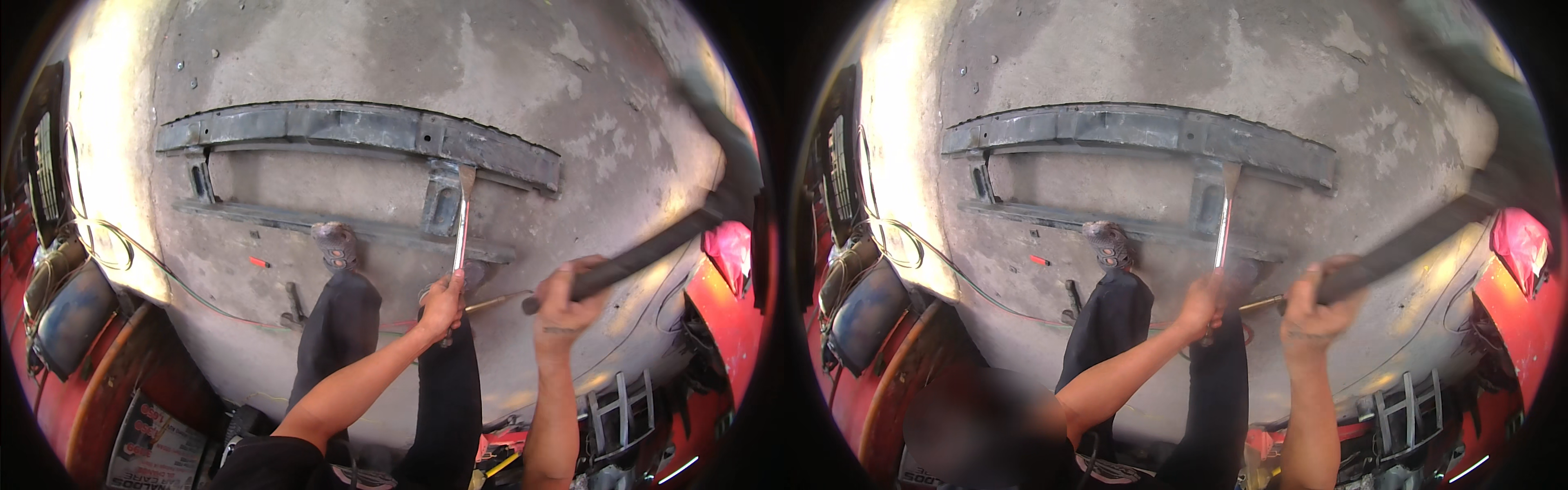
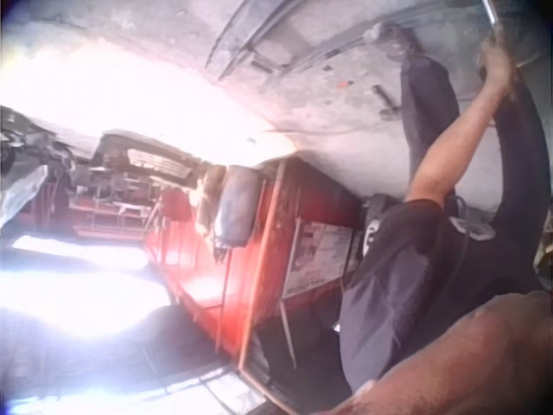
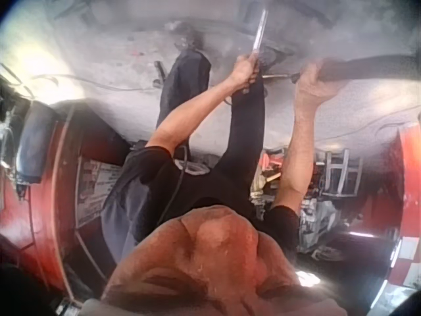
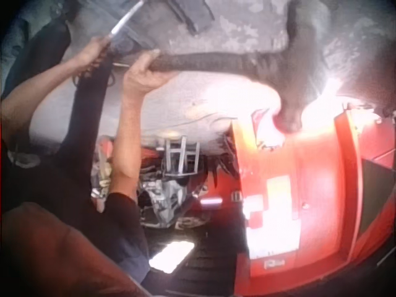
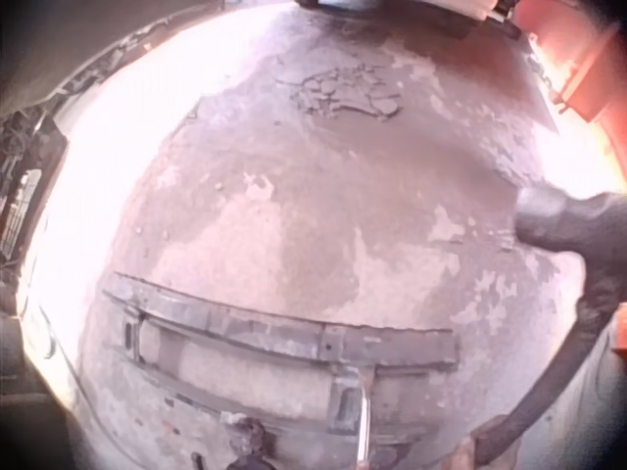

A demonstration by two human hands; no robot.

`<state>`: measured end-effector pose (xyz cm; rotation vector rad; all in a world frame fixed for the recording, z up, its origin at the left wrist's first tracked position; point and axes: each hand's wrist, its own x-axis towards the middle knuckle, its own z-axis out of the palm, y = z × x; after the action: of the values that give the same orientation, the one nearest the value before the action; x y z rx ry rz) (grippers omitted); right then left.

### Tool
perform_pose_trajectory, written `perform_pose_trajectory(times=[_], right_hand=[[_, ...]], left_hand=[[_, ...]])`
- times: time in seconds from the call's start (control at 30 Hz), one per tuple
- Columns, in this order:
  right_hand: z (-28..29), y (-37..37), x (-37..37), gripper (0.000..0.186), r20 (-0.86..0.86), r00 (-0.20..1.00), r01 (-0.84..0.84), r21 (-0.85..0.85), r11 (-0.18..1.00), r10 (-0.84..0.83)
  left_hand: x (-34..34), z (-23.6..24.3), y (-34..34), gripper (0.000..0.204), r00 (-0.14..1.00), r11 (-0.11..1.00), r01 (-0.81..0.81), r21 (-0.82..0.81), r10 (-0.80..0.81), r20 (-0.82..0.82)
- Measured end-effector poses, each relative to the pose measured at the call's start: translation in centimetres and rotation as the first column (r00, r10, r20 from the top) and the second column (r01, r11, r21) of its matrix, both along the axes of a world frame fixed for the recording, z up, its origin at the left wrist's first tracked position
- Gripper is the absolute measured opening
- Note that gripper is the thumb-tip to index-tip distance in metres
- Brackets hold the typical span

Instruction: The person uses a hammer and metal bar to strike and adjust a curved metal frame on the floor, then uses a welding torch to heat and weld a section of the frame. The person repeatedly strikes the frame and applies heat to specific areas.

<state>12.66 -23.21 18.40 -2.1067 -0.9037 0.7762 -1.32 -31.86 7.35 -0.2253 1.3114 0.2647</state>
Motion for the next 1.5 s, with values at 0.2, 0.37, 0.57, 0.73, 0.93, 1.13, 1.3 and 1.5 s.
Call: perform_pose_trajectory(times=[0.2, 0.37, 0.57, 0.73, 0.93, 1.13, 1.3, 1.5], right_hand=[[-4.8, -6.5, 3.4, 0.031, -0.281, 0.926, -0.375, -0.623, 0.686, 0.251], [2.1, -4.8, 2.9, 0.035, -0.281, 0.959, -0.189, -0.577, 0.795, 0.024], [7.2, 0.9, 2.2, 0.033, -0.221, 0.974, 0.005, -0.173, 0.985, -0.044], [0.6, 0.4, 0.7, 0.037, -0.128, 0.990, 0.045, -0.105, 0.993, -0.058], [-7.1, -7.2, 4.8, 0.034, -0.161, 0.876, -0.444, -0.638, 0.629, 0.455], [-4.9, -11.1, 3.8, 0.034, -0.313, 0.950, -0.241, -0.683, 0.689, 0.022], [-2.0, -10.7, 1.5, 0.032, -0.380, 0.922, -0.183, -0.591, 0.786, -0.071], [-2.5, -6.8, -1.2, 0.031, -0.295, 0.951, -0.242, -0.523, 0.818, 0.093]], left_hand=[[-0.1, -0.1, -1.9, 0.041, 0.998, 0.998, 0.058, 0.021, -0.057, -0.012], [0.7, 0.7, -2.7, 0.041, 0.998, 0.998, 0.056, 0.037, -0.056, 0.011], [0.1, -0.7, -0.7, 0.041, 1.000, 1.000, 0.020, 0.002, -0.020, -0.007], [0.9, -0.1, 0.0, 0.040, 1.000, 0.998, -0.023, -0.054, 0.023, -0.005], [-0.5, -1.3, -0.7, 0.038, 1.000, 1.000, 0.021, 0.011, -0.021, 0.000], [0.1, 0.5, -1.6, 0.038, 1.000, 0.997, -0.009, -0.074, 0.008, -0.015], [-0.7, 0.6, -1.2, 0.043, 0.997, 0.999, -0.038, 0.013, 0.039, -0.059], [-1.2, -0.4, -0.3, 0.046, 0.998, 0.999, -0.044, -0.023, 0.043, -0.044]])
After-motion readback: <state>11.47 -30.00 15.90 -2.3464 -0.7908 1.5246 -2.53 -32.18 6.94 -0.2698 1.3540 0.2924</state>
